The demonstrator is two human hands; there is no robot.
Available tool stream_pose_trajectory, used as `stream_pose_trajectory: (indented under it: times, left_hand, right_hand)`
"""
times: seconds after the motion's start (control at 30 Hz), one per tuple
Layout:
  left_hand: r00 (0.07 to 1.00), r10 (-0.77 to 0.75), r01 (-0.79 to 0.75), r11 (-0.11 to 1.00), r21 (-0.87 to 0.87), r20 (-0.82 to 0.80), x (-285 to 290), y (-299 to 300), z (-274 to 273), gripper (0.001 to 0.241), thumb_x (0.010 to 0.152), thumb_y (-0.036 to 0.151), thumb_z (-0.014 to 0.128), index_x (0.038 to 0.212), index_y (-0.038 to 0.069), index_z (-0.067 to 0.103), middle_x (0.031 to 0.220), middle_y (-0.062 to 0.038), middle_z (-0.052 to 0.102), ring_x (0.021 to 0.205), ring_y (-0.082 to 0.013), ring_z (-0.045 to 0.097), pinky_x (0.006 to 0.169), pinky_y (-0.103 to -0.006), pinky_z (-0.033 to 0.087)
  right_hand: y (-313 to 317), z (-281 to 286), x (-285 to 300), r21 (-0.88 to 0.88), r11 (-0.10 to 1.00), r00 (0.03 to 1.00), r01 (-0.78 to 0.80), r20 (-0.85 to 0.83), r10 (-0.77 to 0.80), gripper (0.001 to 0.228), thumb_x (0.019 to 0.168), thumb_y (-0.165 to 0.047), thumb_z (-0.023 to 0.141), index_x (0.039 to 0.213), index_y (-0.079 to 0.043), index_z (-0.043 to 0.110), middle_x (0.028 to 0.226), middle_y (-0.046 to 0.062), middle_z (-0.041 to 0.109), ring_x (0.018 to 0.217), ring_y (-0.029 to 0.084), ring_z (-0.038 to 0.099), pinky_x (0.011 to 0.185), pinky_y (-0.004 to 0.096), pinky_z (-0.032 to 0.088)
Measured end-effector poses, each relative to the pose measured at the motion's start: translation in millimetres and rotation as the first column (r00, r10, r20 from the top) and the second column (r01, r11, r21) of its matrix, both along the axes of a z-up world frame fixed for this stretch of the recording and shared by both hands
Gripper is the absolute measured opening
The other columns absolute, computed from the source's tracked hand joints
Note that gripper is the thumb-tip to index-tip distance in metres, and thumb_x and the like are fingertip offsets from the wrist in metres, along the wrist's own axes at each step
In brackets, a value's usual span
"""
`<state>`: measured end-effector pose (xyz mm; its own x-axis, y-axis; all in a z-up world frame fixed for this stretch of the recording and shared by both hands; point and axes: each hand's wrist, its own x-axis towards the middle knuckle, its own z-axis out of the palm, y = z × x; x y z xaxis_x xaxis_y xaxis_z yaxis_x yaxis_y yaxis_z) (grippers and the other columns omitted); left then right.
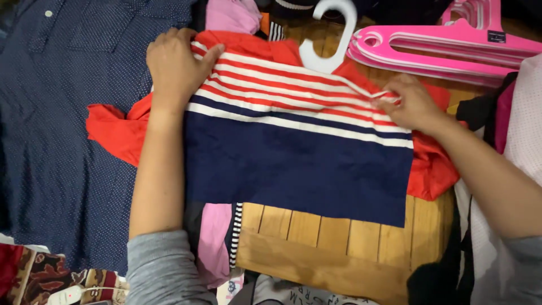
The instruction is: The person folds a red and white striped shirt and places it on a wooden surface. They then button up a dark blue polka-dotted shirt, place it on a pink hanger, and fold it on top of the striped shirt.
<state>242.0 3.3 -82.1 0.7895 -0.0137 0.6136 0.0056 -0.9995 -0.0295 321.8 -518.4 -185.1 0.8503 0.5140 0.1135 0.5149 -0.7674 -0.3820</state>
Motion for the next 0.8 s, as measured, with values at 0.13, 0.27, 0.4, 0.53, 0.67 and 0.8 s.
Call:
stream_pose_trajectory:
  times: [0.13,0.27,0.4,0.53,0.67,0.8]
  left_hand:
    - [0.970,-0.239,0.240,0.890,-0.388,0.052,-6,4,20,0.040,0.101,0.042,0.080,0.105,0.005,0.068,0.105,-0.011,0.055,0.099,-0.0311,0.058,0.084,-0.0449,0.049]
    - [0.790,-0.486,0.610,0.564,-0.556,0.373,-14,4,42,0.014,0.114,0.009,0.062,0.102,0.003,0.057,0.103,-0.011,0.062,0.096,-0.0216,0.055,0.088,-0.0363,0.045]
    - [0.841,-0.282,0.524,0.638,-0.564,0.461,-8,30,35,0.026,0.117,0.021,0.060,0.095,0.007,0.052,0.090,-0.002,0.052,0.084,-0.0157,0.045,0.078,-0.0364,0.042]
    - [0.889,-0.156,0.407,0.697,-0.590,0.430,16,59,-2,0.027,0.113,0.028,0.062,0.093,0.010,0.059,0.086,0.001,0.060,0.080,-0.0133,0.054,0.076,-0.0337,0.047]
    - [0.942,-0.131,0.315,0.665,-0.677,0.309,21,82,-14,0.028,0.114,0.032,0.061,0.093,0.013,0.060,0.084,0.002,0.060,0.081,-0.0114,0.053,0.077,-0.0329,0.047]
    - [0.946,-0.225,0.317,0.501,-0.805,0.233,0,67,16,0.026,0.116,0.034,0.053,0.100,0.015,0.060,0.093,0.005,0.058,0.090,-0.0071,0.051,0.085,-0.0282,0.047]
  right_hand:
    - [1,51,-21,0.090,0.984,0.986,0.154,-0.077,-0.147,0.037,0.099,-0.044,0.072,0.122,-0.015,0.067,0.099,0.003,0.068,0.076,0.023,0.055,0.068,0.039,0.041]
    - [5,72,-28,0.249,0.960,0.980,0.125,-0.184,-0.079,0.024,0.100,-0.030,0.074,0.114,-0.014,0.062,0.099,-0.006,0.062,0.090,0.011,0.053,0.081,0.029,0.042]
    - [41,132,-59,0.010,0.897,0.757,0.442,-0.540,-0.367,0.065,0.077,-0.042,0.083,0.132,-0.011,0.068,0.120,0.003,0.068,0.107,0.017,0.061,0.087,0.033,0.043]
    - [54,120,-64,-0.118,0.933,0.738,0.341,-0.581,-0.343,0.057,0.075,-0.048,0.079,0.121,-0.015,0.076,0.117,0.003,0.077,0.105,0.019,0.070,0.088,0.032,0.049]
    - [24,67,-35,0.253,0.941,0.901,0.225,-0.421,-0.102,0.033,0.101,-0.039,0.064,0.127,-0.019,0.060,0.106,-0.003,0.063,0.096,0.011,0.056,0.084,0.028,0.042]
    - [1,95,-38,0.482,0.872,0.996,0.088,-0.034,-0.082,0.016,0.117,-0.020,0.057,0.107,-0.017,0.045,0.095,-0.006,0.041,0.089,0.009,0.038,0.084,0.029,0.036]
